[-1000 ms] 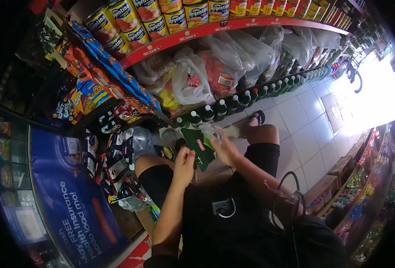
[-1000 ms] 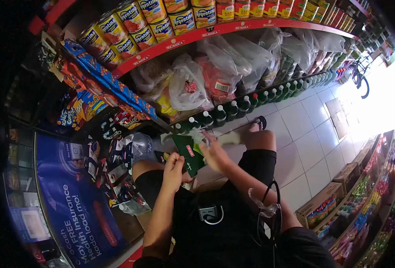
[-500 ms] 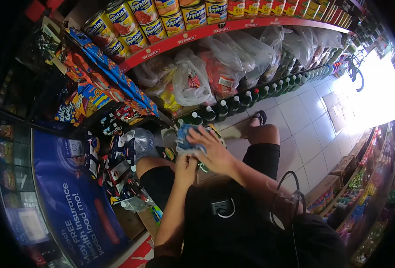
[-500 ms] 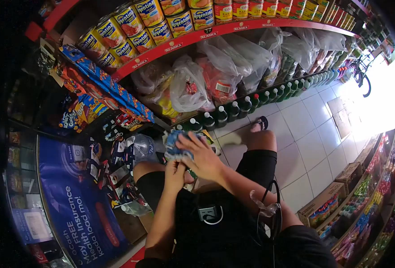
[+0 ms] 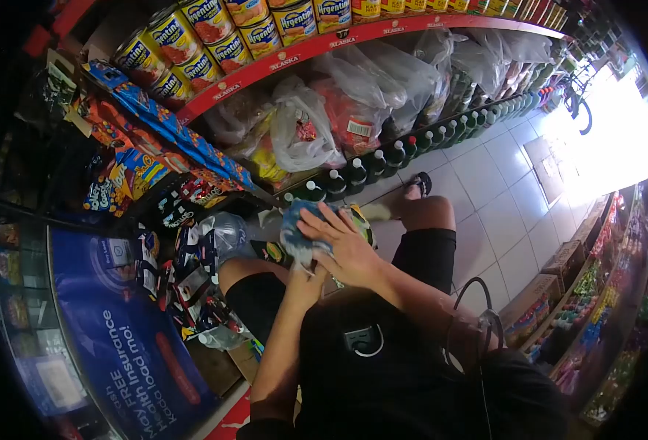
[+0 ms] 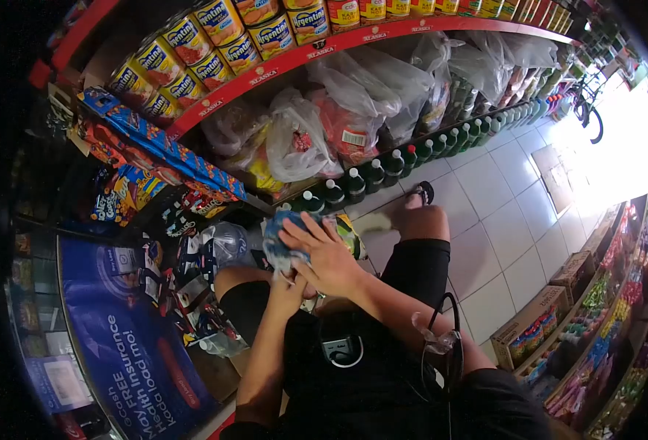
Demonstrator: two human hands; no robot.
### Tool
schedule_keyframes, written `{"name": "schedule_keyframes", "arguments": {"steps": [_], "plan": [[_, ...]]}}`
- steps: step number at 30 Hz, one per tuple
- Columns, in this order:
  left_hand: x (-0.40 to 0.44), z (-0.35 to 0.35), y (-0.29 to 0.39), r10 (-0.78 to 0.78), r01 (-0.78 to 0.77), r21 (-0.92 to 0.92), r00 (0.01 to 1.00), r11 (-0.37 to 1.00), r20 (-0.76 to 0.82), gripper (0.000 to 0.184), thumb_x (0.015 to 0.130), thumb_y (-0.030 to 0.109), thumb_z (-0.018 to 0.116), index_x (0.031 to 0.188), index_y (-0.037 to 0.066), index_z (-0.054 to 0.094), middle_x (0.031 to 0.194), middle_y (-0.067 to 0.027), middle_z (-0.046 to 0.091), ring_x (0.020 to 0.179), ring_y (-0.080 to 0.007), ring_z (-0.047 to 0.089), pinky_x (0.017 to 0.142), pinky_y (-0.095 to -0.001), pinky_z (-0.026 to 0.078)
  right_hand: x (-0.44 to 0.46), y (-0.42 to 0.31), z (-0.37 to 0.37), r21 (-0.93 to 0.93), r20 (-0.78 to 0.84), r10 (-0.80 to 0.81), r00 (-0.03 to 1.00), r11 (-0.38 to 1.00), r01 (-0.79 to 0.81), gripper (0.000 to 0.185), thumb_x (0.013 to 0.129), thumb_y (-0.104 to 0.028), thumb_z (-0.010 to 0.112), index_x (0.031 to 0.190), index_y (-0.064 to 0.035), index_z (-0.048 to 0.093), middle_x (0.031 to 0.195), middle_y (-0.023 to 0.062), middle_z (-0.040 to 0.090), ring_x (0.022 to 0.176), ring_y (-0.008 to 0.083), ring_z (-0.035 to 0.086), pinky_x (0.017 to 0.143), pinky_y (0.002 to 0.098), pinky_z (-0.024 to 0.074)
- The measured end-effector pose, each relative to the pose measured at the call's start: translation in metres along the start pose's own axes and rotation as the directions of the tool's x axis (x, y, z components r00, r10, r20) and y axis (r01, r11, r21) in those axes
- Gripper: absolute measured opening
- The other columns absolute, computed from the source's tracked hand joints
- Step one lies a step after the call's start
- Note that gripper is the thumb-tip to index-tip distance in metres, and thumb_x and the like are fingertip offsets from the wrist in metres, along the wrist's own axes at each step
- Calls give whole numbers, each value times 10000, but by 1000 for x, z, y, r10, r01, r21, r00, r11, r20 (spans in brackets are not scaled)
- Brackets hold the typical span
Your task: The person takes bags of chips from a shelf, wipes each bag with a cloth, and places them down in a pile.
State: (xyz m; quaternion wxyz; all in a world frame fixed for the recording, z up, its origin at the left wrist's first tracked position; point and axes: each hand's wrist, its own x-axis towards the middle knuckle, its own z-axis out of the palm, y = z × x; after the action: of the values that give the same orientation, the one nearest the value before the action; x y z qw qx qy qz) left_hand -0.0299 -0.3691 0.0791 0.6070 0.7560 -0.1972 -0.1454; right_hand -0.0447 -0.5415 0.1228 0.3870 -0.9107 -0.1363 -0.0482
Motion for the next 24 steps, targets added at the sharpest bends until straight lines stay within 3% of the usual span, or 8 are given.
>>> {"name": "schedule_keyframes", "arguments": {"steps": [3, 7, 10, 15, 18, 20, 21, 24], "plan": [[6, -15, -28, -266, 281, -179, 958, 943, 103, 259, 1005, 117, 552, 1224, -21, 560, 1209, -98, 625, 1092, -162, 610, 893, -330, 519, 7, 3, 6, 33, 14, -7, 1000, 999, 7, 539, 956, -218, 525, 1479, -104, 465, 1629, 55, 298, 1536, 340, 142, 1212, 576, 128], [9, -17, 9, -359, 113, -661, 900, 742, -249, 91, 966, 35, 480, 1028, 81, 529, 955, -48, 629, 893, -139, 636, 737, -276, 527, -19, -14, 1, 75, 151, -123, 981, 991, 112, 543, 955, -228, 525, 1477, -90, 465, 1625, 52, 306, 1541, 323, 129, 1221, 568, 111], [6, -35, 1, -245, 24, -753, 952, 657, -183, 81, 957, 18, 475, 937, 91, 505, 920, -29, 610, 821, -107, 598, 688, -264, 512, -39, -7, -10, 71, 118, -92, 989, 994, 84, 584, 953, -258, 527, 1508, -109, 419, 1634, 84, 282, 1533, 342, 164, 1223, 550, 120], [-6, -40, 10, -318, 310, -429, 946, 848, 55, 113, 962, 15, 482, 873, 71, 522, 880, -5, 559, 769, -69, 526, 701, -223, 433, -19, 68, 11, 213, -30, 187, 982, 961, -177, 548, 984, -360, 489, 1463, -96, 460, 1599, 168, 308, 1491, 372, 251, 1212, 501, 195], [4, -27, 3, 58, -46, -196, 997, 980, 54, 113, 928, -15, 489, 842, 47, 527, 921, -22, 575, 802, -96, 534, 731, -237, 428, 7, 25, -2, 290, -38, 229, 973, 934, -209, 516, 991, -358, 486, 1412, -60, 502, 1440, 230, 485, 1361, 417, 414, 1188, 482, 257], [5, -25, 12, -15, 19, -260, 1000, 966, 19, 115, 910, -21, 499, 809, 34, 503, 956, -37, 584, 821, -110, 527, 749, -258, 431, 21, 12, -1, 182, -93, 110, 990, 979, -92, 523, 1000, -357, 472, 1427, -54, 484, 1354, 249, 558, 1296, 426, 483, 1168, 492, 288], [0, -30, 3, -61, 56, -287, 998, 956, -10, 117, 912, -17, 497, 807, 35, 497, 957, -38, 585, 822, -106, 522, 751, -256, 430, 25, 16, 2, 203, -214, 113, 970, 977, -69, 453, 1012, -350, 458, 1272, -6, 598, 1156, 281, 643, 1143, 435, 576, 1124, 512, 339], [-1, -31, 6, -78, 17, -363, 985, 931, -154, 149, 912, -13, 474, 782, 58, 455, 985, -50, 588, 828, -93, 517, 748, -246, 439, 16, 97, 19, -103, 116, 197, 973, 977, -186, 425, 1018, -335, 458, 1014, 30, 674, 1020, 296, 652, 1067, 433, 598, 1097, 512, 371]]}}
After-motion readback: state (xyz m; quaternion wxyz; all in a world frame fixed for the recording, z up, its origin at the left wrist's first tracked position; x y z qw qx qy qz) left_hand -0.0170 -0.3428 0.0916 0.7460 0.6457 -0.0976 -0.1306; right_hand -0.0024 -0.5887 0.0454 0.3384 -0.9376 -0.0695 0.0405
